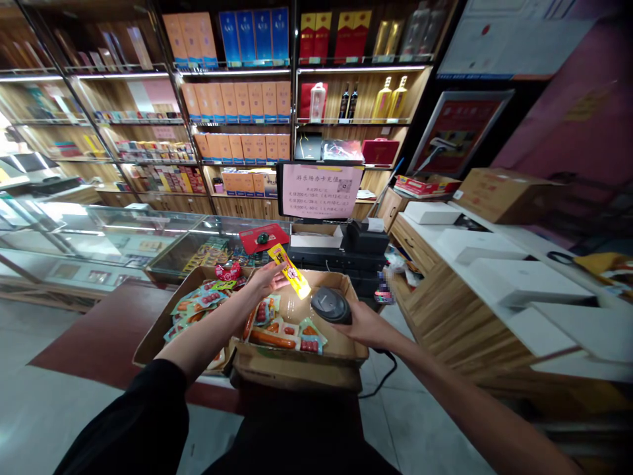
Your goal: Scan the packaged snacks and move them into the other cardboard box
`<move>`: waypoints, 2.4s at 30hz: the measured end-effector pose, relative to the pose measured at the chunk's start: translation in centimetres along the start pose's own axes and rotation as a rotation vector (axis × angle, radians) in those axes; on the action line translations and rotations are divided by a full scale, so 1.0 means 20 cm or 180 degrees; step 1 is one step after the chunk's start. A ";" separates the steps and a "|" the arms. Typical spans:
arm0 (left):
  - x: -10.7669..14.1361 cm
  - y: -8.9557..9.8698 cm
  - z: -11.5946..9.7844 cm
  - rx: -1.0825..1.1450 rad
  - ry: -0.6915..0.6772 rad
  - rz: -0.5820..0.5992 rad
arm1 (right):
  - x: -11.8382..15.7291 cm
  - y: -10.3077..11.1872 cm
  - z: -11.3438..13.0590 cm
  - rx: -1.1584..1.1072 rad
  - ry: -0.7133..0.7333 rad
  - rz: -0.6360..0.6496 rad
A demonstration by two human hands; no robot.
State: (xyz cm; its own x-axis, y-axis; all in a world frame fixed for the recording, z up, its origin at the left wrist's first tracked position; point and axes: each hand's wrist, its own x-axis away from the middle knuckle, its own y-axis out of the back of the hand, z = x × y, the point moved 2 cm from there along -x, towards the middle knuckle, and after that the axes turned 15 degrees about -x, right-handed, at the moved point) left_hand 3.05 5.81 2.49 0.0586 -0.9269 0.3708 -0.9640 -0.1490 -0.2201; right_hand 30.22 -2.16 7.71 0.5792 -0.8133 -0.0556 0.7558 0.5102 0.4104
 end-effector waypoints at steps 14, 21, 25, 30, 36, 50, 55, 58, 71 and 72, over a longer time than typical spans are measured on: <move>0.00 0.02 0.02 0.0012 -0.0042 0.0073 | 0.00 0.00 -0.02 0.0059 -0.0096 -0.0002; 0.04 0.10 -0.01 0.0103 -0.0013 -0.0195 | -0.03 0.01 0.00 0.0189 0.0009 0.0078; 0.13 0.33 -0.04 0.0103 0.0024 -0.0494 | -0.09 0.03 -0.04 0.0280 0.0016 -0.0005; 0.31 0.78 -0.07 0.0254 -0.0050 -0.0981 | -0.20 0.06 -0.12 0.0311 0.0041 -0.0025; 0.53 1.14 -0.06 0.0474 0.0009 -0.1862 | -0.30 0.06 -0.19 0.0318 0.0200 0.0038; 0.25 0.38 0.08 -0.0410 0.0140 -0.0434 | -0.12 0.10 -0.12 0.0388 -0.0001 -0.0246; 0.14 -0.03 0.28 -0.1318 0.0062 0.0383 | -0.03 0.10 -0.13 0.0244 0.0049 -0.0325; 0.11 -0.19 0.36 -0.2667 -0.0461 0.0989 | 0.00 0.09 -0.12 0.0093 0.0089 -0.0361; 0.05 -0.34 0.32 -0.6142 -0.2042 0.2417 | 0.07 0.09 -0.18 0.0018 0.0113 -0.0596; 0.03 -0.33 0.31 -0.5954 -0.2005 0.2384 | 0.07 0.09 -0.19 0.0018 0.0107 -0.0603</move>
State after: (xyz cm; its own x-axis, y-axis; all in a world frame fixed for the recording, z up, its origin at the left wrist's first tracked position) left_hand 11.05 4.01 -1.43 -0.6967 -0.6545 0.2937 0.1330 0.2845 0.9494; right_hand 33.59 -1.40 4.99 0.4366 -0.8848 -0.1629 0.8507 0.3471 0.3948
